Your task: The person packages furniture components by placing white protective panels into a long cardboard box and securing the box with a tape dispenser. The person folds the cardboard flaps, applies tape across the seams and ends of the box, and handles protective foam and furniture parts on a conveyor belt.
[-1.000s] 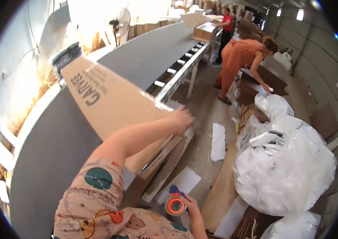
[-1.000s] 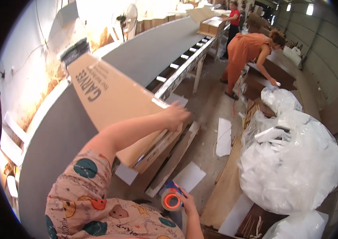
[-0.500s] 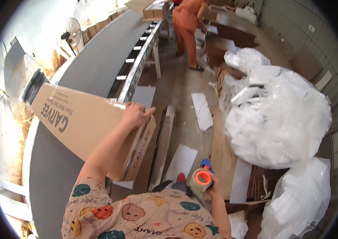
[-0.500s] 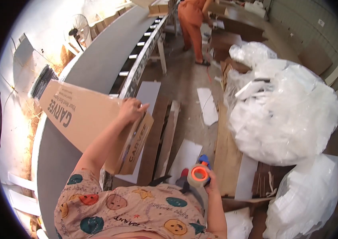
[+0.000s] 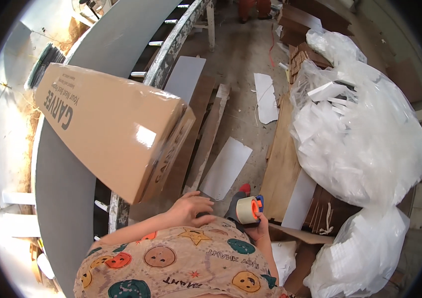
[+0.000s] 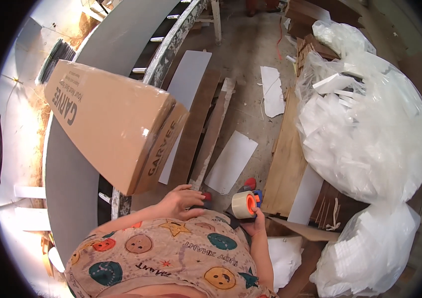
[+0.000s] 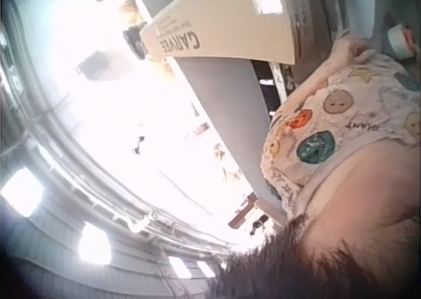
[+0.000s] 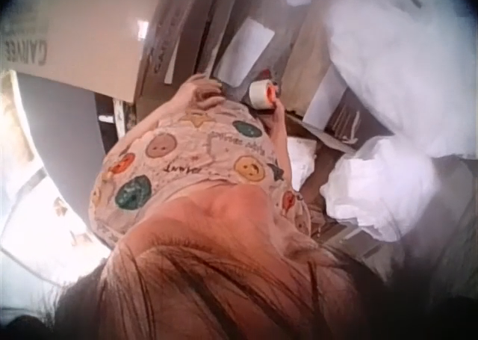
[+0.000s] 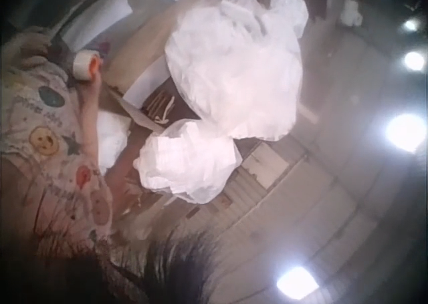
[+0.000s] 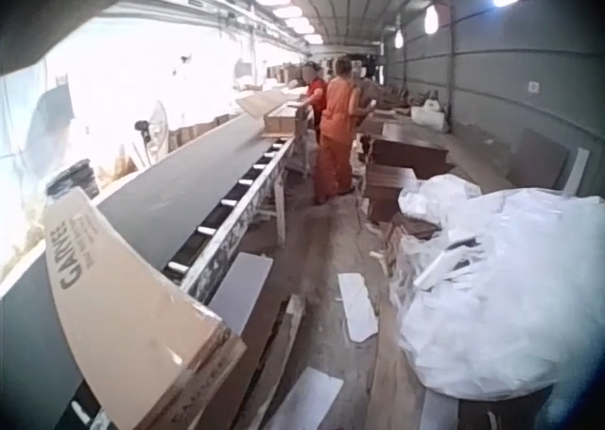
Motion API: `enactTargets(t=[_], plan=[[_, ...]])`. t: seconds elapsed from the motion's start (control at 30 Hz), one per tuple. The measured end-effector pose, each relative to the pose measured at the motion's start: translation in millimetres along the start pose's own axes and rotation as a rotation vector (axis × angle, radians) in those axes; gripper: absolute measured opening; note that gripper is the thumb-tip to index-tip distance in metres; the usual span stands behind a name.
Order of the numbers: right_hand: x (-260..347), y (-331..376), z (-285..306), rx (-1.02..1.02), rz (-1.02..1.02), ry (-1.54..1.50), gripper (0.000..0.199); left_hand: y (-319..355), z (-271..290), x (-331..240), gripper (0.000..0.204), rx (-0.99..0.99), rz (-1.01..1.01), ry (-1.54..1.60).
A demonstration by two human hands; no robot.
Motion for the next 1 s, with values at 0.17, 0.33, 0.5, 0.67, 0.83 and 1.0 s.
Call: enactTargets(t=[0.17, 0.33, 0.5, 0.67, 0.83, 1.0], plan=[[71.7, -60.3, 48.3, -0.098, -0.114, 0.149, 0.062, -108.1, -144.1, 205.5, 0.028, -0.072, 0.801, 0.173], [136.3, -125.1, 71.0, -0.102, -0.089, 0.372, 0.058, -170.1, -176.1, 387.1, 0.025, -0.408, 1.228, 0.026], [124.6, -194.4, 158.1, -0.438, -0.022, 0.248, 0.061, -184.2, -195.0, 599.4, 0.040, -0.440, 1.440, -0.228], [99.9, -300.4, 195.7, -0.252, 0.089, 0.168, 0.079, -176.2, -188.7, 737.3, 0.089, -0.524, 1.551, -0.532], [47.2, -391.1, 204.9, -0.172, -0.033, -0.038, 0.067, -169.0, -215.9, 751.1, 0.085, -0.666, 1.454, -0.426], [-15.1, -492.5, 163.5, 0.005, -0.281, 0.136, 0.055, -214.7, -342.2, 605.8, 0.075, -0.493, 0.836, -0.083]])
Point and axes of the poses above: each hand's wrist, its own y-axis away from the middle knuckle, its own z-axis out of the back of the hand, x = y × z, the point moved 5 cm from there along -y, towards the middle knuckle, and after that the axes turned 13 degrees about z, right-handed, at the moved point
